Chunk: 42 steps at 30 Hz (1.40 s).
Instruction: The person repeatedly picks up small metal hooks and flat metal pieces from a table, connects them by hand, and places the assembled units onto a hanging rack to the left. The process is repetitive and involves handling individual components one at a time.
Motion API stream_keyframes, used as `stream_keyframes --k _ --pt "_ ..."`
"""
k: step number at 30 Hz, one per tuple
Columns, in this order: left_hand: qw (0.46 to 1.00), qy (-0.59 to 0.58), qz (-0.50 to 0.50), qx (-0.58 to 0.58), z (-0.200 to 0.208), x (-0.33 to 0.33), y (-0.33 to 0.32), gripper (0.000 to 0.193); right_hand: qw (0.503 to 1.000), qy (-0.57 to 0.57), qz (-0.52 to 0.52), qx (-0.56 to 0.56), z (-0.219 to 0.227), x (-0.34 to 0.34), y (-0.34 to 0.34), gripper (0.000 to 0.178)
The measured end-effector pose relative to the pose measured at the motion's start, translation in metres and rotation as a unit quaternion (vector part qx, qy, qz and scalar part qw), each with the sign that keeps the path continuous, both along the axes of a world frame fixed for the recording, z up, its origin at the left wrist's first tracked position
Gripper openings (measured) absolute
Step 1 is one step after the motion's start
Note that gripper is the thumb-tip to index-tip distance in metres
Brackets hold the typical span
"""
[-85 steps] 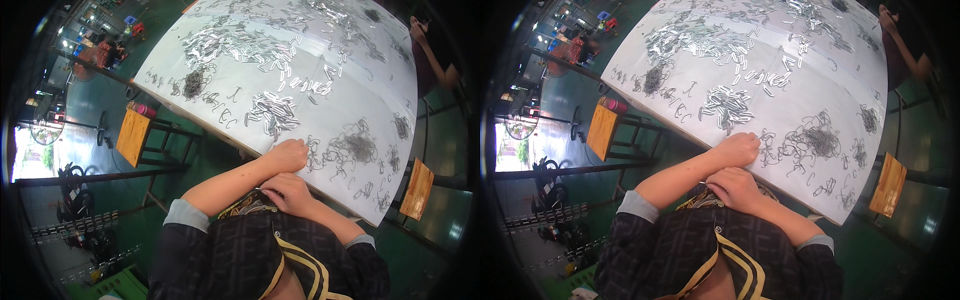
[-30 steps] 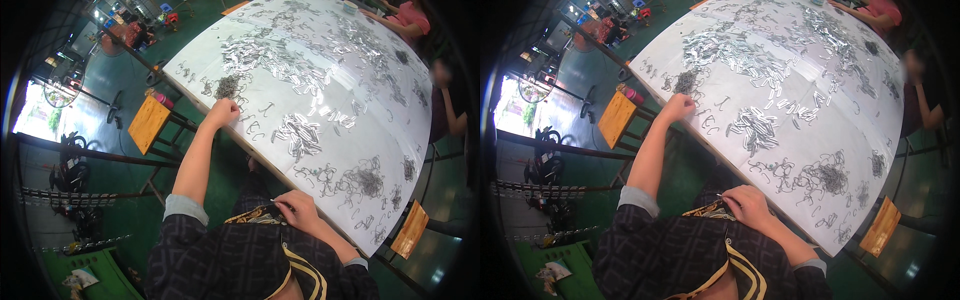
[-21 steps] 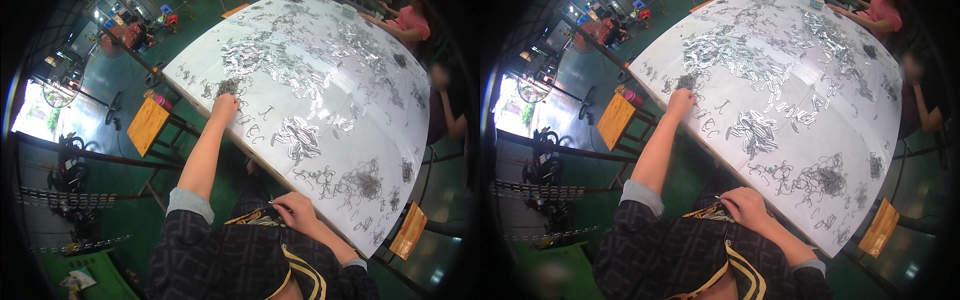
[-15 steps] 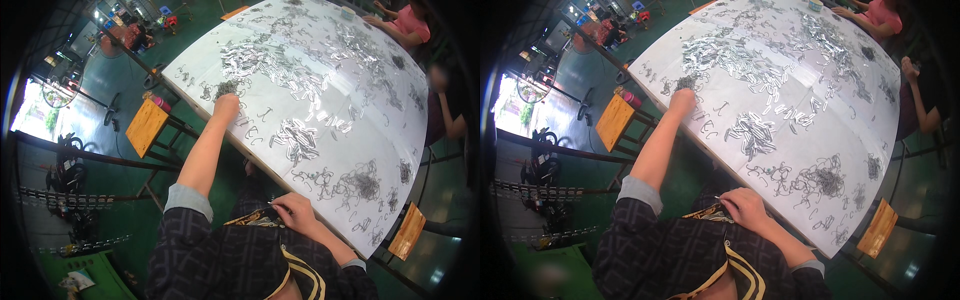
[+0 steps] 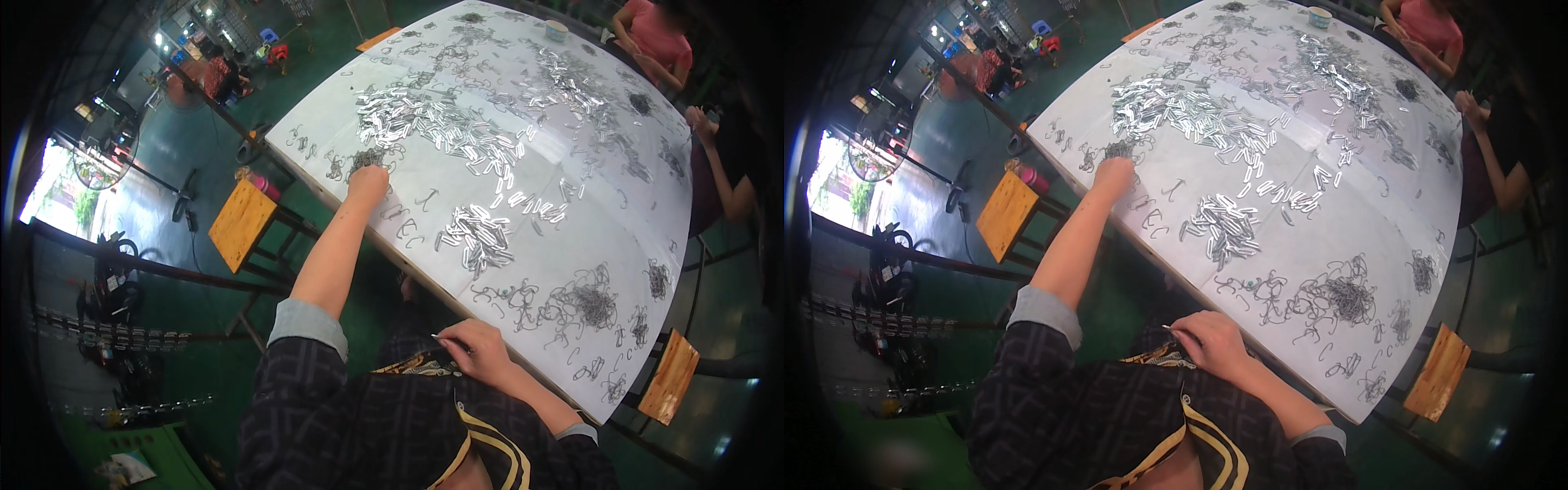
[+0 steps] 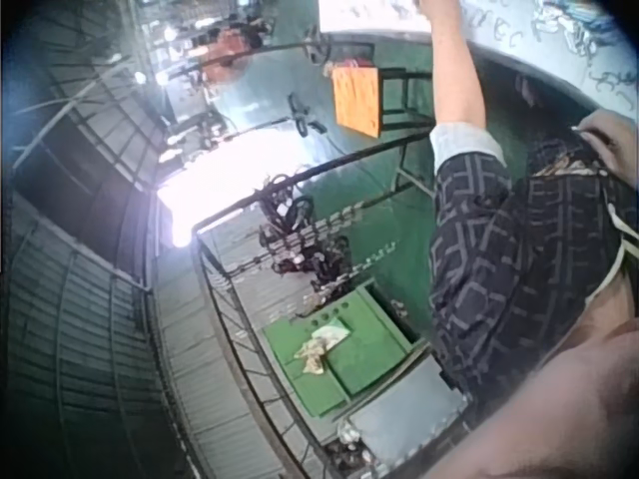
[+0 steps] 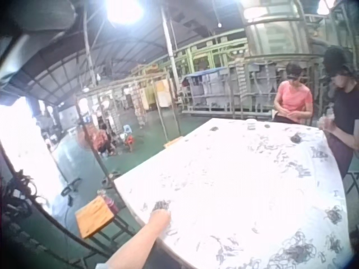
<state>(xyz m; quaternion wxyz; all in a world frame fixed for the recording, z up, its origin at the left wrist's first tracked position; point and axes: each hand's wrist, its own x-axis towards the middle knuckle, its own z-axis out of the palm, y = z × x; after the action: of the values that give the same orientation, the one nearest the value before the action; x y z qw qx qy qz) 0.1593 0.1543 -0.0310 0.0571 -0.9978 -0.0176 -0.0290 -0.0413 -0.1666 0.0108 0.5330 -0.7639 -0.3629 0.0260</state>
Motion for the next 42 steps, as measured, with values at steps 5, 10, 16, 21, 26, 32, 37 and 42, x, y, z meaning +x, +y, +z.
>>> stream_keyframes --k 5,10,16,21,26,32,37,42 --pt "0.974 -0.05 0.07 -0.211 -0.004 -0.003 0.024 0.013 1.0 -0.001 -0.012 0.003 0.0 0.001 -0.004 0.008" --pt "0.843 0.03 0.175 -0.508 0.006 -0.011 0.049 0.014 1.0 0.006 0.0 0.0 -0.004 0.002 -0.003 0.009" --pt "0.741 0.048 0.167 -0.649 0.008 -0.026 0.055 0.008 1.0 -0.002 0.01 0.011 -0.003 0.003 0.001 0.009" --pt "0.718 0.062 0.113 -0.684 0.015 -0.044 0.027 0.005 1.0 -0.007 0.008 0.009 -0.004 0.004 -0.001 0.009" --pt "0.652 0.081 0.001 -0.754 0.028 -0.09 -0.046 0.006 0.999 0.009 -0.041 0.014 -0.011 0.003 -0.003 0.01" --pt "0.656 0.125 -0.09 -0.738 0.055 -0.187 -0.115 0.005 0.988 0.087 -0.129 0.022 -0.011 -0.004 -0.003 0.01" --pt "0.715 0.065 -0.098 -0.69 0.051 -0.214 -0.131 0.006 0.983 0.092 -0.155 0.021 -0.019 -0.004 0.001 0.009" --pt "0.719 0.014 -0.103 -0.687 0.046 -0.221 -0.132 0.009 0.985 0.07 -0.159 0.012 -0.017 -0.002 0.007 0.008"
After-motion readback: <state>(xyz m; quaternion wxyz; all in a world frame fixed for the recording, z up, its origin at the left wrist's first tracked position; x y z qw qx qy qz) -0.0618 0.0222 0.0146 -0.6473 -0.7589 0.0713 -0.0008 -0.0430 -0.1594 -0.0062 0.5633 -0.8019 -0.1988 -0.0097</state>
